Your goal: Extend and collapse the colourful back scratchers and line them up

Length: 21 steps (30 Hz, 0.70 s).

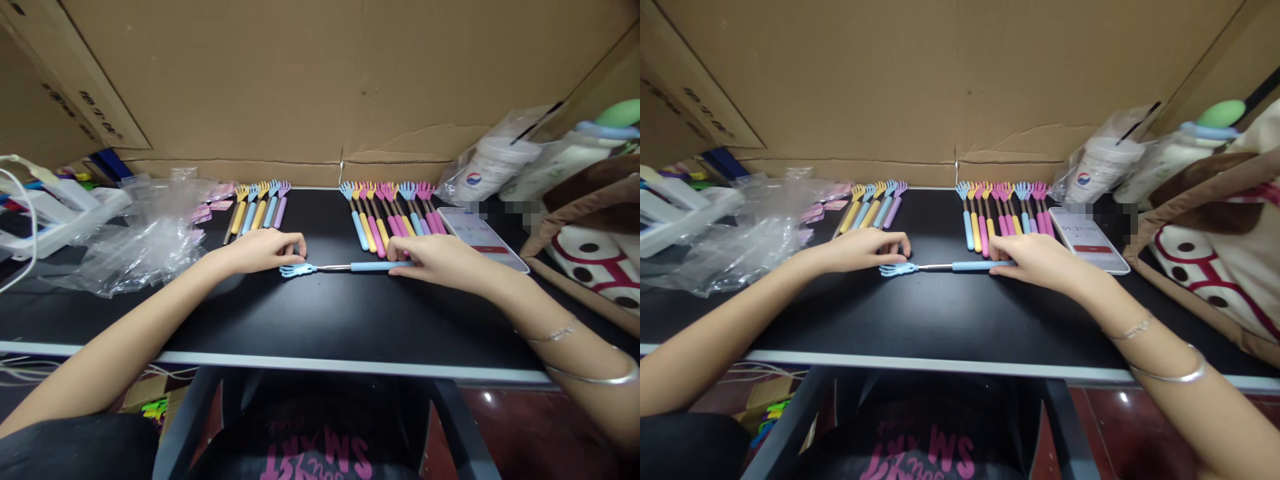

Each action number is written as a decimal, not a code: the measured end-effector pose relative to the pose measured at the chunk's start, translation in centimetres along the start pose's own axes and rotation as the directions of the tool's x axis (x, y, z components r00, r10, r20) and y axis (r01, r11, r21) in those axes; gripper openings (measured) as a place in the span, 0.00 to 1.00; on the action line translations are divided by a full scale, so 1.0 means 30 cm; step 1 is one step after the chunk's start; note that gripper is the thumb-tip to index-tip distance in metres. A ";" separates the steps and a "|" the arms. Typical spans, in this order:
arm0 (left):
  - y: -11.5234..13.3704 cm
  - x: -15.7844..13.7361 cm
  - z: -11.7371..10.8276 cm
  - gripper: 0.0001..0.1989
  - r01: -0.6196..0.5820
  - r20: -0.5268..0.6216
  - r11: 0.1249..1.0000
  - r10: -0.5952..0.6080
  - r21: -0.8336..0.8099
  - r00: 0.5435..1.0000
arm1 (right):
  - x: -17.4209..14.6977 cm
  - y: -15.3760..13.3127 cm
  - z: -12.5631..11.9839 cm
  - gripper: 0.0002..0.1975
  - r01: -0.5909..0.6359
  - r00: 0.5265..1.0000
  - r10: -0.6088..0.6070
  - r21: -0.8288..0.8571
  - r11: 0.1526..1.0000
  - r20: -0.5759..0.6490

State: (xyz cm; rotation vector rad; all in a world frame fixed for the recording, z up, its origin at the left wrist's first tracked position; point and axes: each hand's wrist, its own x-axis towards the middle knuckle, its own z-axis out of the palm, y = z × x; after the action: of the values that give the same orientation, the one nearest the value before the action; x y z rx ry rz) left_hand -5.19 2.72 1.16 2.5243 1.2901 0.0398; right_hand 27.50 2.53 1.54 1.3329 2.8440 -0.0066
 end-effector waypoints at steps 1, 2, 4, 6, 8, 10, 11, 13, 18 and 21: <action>-0.001 0.001 0.000 0.15 -0.004 0.001 1.000 0.004 0.001 1.000 | 0.000 -0.002 -0.001 0.13 -0.011 1.000 0.011 0.001 1.000 0.010; -0.001 0.001 0.000 0.15 -0.005 -0.001 1.000 0.005 0.004 1.000 | -0.001 -0.003 -0.002 0.13 -0.016 1.000 0.016 0.006 1.000 0.018; -0.001 0.003 -0.001 0.15 0.000 -0.010 1.000 0.000 0.015 1.000 | -0.003 -0.005 -0.004 0.13 -0.007 1.000 0.006 0.020 1.000 0.029; -0.001 0.004 0.000 0.15 0.008 -0.021 0.999 -0.007 0.034 1.000 | -0.006 -0.004 -0.005 0.14 0.012 0.999 -0.013 0.030 0.999 0.043; -0.003 0.006 0.002 0.16 0.006 -0.029 0.999 -0.005 0.051 1.000 | -0.008 -0.001 -0.004 0.15 0.021 0.998 -0.023 0.028 0.999 0.058; -0.004 0.007 0.004 0.17 0.000 -0.036 0.998 0.002 0.062 0.999 | -0.009 0.000 -0.002 0.15 0.022 0.998 -0.023 0.024 0.999 0.063; -0.005 0.008 0.005 0.17 -0.001 -0.038 0.998 0.003 0.065 0.999 | -0.010 0.001 -0.001 0.16 0.025 0.998 -0.026 0.026 0.999 0.063; -0.005 0.009 0.007 0.16 0.003 -0.039 0.998 -0.001 0.070 0.999 | -0.009 0.000 -0.001 0.16 0.029 0.997 -0.032 0.035 0.999 0.065; 0.004 0.007 0.005 0.17 0.008 -0.031 0.997 -0.005 0.082 0.999 | -0.011 -0.008 -0.004 0.15 0.006 0.996 -0.011 0.048 0.999 0.088; 0.007 0.006 0.006 0.17 0.010 -0.045 0.994 -0.005 0.105 0.999 | -0.013 -0.009 -0.006 0.15 0.005 0.995 -0.010 0.047 0.999 0.102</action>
State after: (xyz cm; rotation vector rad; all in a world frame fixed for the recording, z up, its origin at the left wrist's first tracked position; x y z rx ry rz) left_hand -4.90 2.70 1.03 2.6207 1.3523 0.0267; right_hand 27.54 2.05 1.72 1.2903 2.7803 -0.1377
